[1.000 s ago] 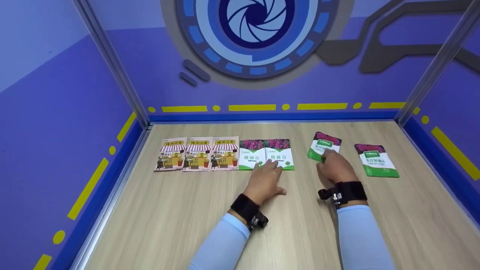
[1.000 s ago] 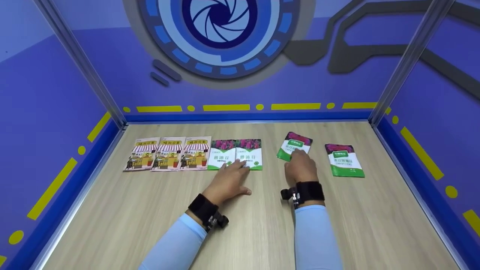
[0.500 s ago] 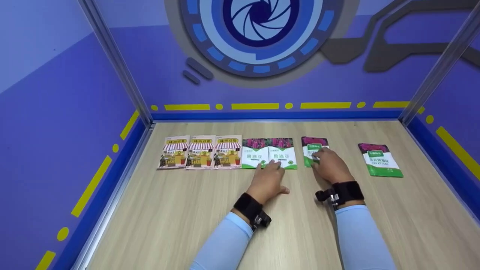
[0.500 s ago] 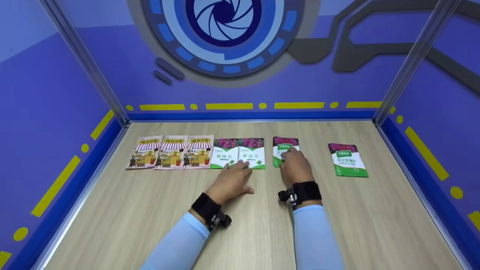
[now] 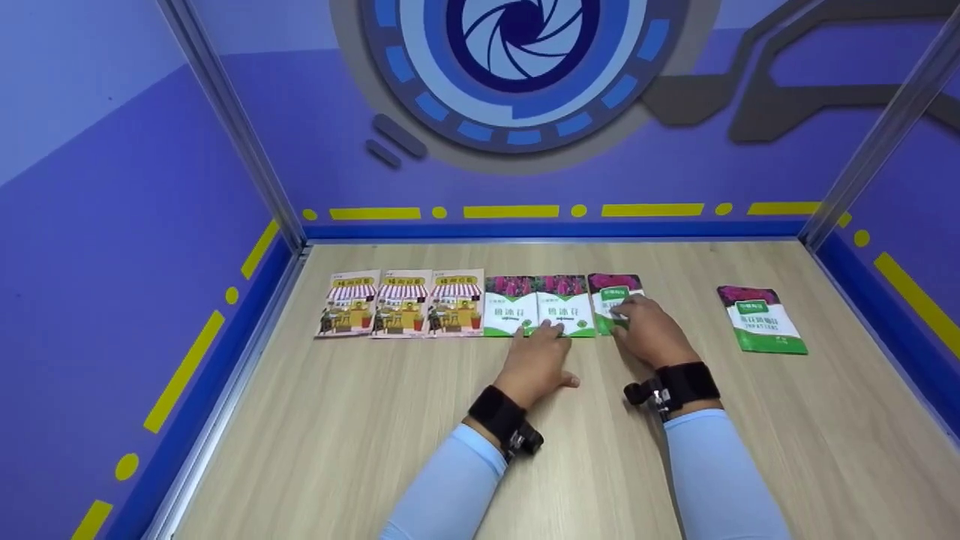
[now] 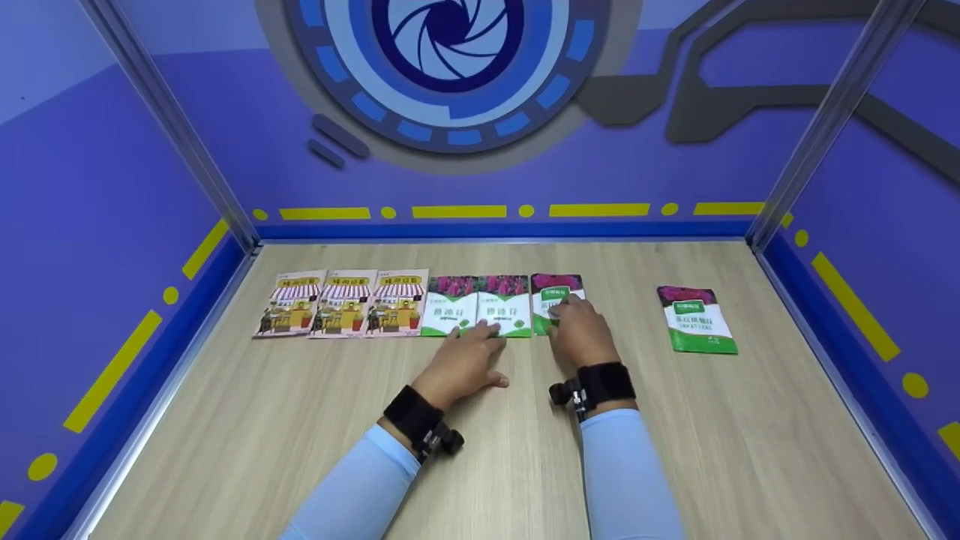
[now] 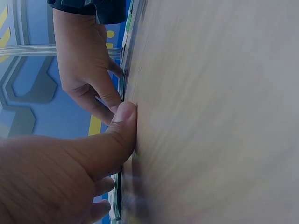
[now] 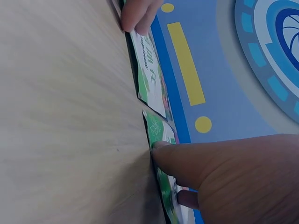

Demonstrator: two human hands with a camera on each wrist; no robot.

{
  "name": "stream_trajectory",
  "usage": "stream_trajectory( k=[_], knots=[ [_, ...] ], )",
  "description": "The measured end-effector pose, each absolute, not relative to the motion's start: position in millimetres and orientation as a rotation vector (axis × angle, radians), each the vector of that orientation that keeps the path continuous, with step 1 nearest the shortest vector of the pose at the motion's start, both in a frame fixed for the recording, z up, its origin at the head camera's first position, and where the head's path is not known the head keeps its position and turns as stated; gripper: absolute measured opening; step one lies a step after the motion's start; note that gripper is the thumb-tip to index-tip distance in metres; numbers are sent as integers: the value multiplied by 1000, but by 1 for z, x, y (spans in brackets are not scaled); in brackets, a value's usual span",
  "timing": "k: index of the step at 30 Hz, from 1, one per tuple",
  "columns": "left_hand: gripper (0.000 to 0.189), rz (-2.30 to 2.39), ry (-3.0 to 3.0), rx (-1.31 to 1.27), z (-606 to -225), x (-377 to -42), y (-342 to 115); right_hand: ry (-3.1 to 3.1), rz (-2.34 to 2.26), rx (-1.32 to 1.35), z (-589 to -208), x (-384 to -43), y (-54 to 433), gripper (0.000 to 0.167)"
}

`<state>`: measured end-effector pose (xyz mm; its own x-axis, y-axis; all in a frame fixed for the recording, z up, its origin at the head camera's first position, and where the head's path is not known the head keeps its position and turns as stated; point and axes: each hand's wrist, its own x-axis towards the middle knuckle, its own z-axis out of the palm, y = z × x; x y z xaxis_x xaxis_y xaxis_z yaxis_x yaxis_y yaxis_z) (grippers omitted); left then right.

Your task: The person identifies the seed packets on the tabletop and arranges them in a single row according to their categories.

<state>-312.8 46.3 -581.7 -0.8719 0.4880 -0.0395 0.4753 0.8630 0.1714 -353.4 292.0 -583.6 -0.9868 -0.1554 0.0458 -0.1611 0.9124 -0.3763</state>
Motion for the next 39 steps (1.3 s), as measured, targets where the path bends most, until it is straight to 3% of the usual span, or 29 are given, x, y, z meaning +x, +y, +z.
stream_trajectory(
  k=[11, 18, 33, 39],
  knots=[
    [78, 197, 2962, 785, -580, -312, 47, -3014, 654, 275, -585, -354, 294, 40],
    [78, 165, 2970, 853, -577, -309, 49, -3004, 749, 142, -574, -350, 320, 45],
    [81, 249, 2902, 907, -578, -300, 61, -2938, 835, -608, -551, -313, 413, 65],
    [79, 198, 2917, 992, -581, -296, 64, -3025, 860, -804, -552, -311, 421, 60]
  ],
)
